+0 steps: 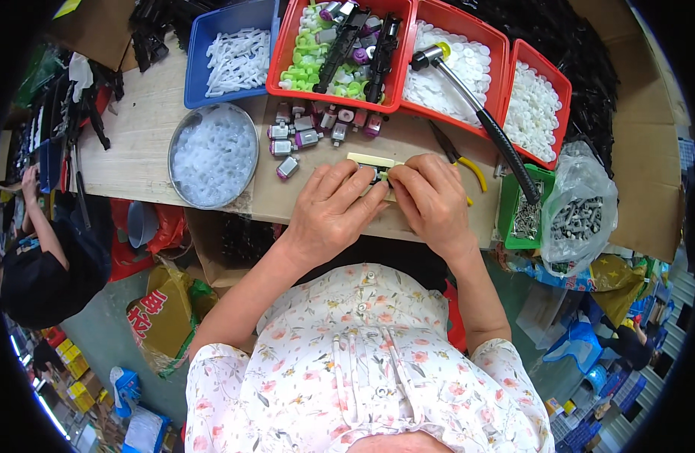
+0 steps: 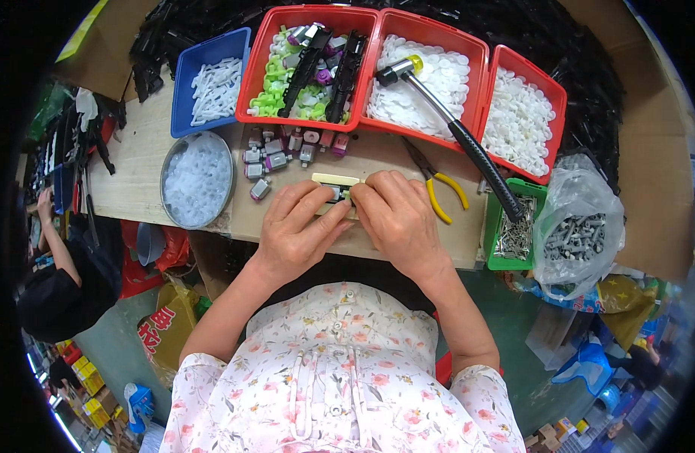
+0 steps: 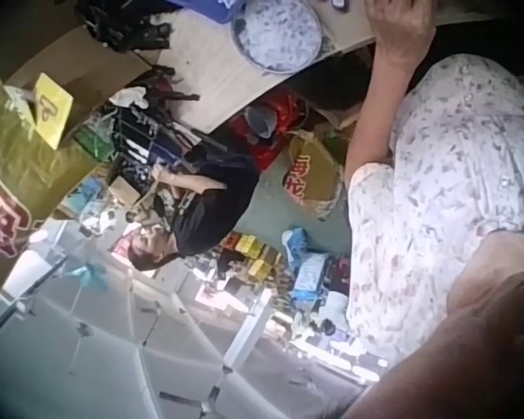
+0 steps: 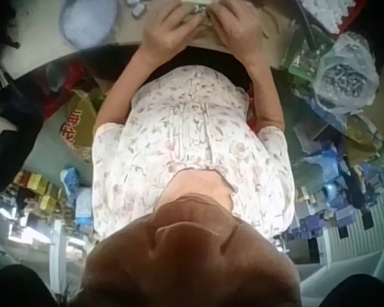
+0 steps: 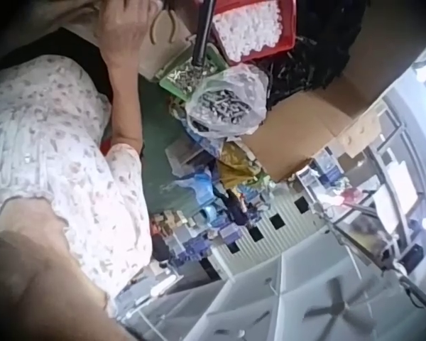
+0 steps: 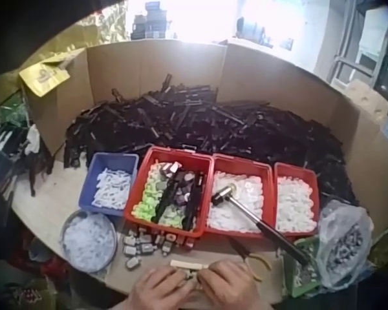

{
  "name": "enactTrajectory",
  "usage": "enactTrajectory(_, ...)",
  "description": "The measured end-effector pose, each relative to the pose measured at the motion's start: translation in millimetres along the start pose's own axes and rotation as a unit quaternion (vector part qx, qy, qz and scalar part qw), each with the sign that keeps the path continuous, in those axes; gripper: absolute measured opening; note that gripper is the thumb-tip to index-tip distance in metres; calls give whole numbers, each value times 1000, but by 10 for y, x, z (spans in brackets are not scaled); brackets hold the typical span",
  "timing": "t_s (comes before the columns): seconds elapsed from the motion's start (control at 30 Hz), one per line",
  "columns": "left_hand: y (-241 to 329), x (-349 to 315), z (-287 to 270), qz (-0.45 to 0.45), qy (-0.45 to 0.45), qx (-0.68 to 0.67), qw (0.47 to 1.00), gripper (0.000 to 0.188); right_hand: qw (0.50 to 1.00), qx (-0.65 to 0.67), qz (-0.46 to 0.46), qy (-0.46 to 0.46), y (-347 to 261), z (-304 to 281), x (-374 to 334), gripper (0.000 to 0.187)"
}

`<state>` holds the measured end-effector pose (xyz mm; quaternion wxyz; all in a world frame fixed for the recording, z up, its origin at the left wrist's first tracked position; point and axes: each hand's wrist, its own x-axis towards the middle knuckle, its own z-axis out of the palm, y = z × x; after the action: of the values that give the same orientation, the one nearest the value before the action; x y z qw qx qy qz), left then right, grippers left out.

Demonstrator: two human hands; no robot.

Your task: Assembling small plastic and metal components using a hammer and pliers at a factory workbench.

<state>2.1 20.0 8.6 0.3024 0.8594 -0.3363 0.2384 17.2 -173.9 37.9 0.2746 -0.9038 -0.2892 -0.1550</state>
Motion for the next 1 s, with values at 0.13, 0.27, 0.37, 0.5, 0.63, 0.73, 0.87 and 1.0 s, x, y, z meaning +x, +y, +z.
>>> enactTrajectory(0.13,22,12,31,-21,7,-24,999,33,999,28,21,8,8,2,18,19)
enactTrajectory(0.27,50,18,37,-42,14,-45,998,31,997,63,35,11,23,19,27,18)
enactTrajectory(0.37,37,15,41,-47,16,-54,997,30,996,78,33,6,29,7,45,18)
enactTrajectory(0.5,18,-34,78,-46,23,-60,997,30,997,71,2,1,53,3,53,19)
enactTrajectory(0.63,21,-51,94,-32,31,-46,998,31,997,76,-11,11,77,26,40,20)
enactTrajectory(0.73,15,-50,101,-27,39,-43,998,32,997,80,-9,17,80,28,41,20)
enactTrajectory(0.87,27,-31,93,-34,37,-44,998,32,995,96,19,-3,68,2,78,19)
enactTrajectory(1.0,25,-10,79,-31,29,-37,998,32,993,112,34,-16,79,-3,79,17)
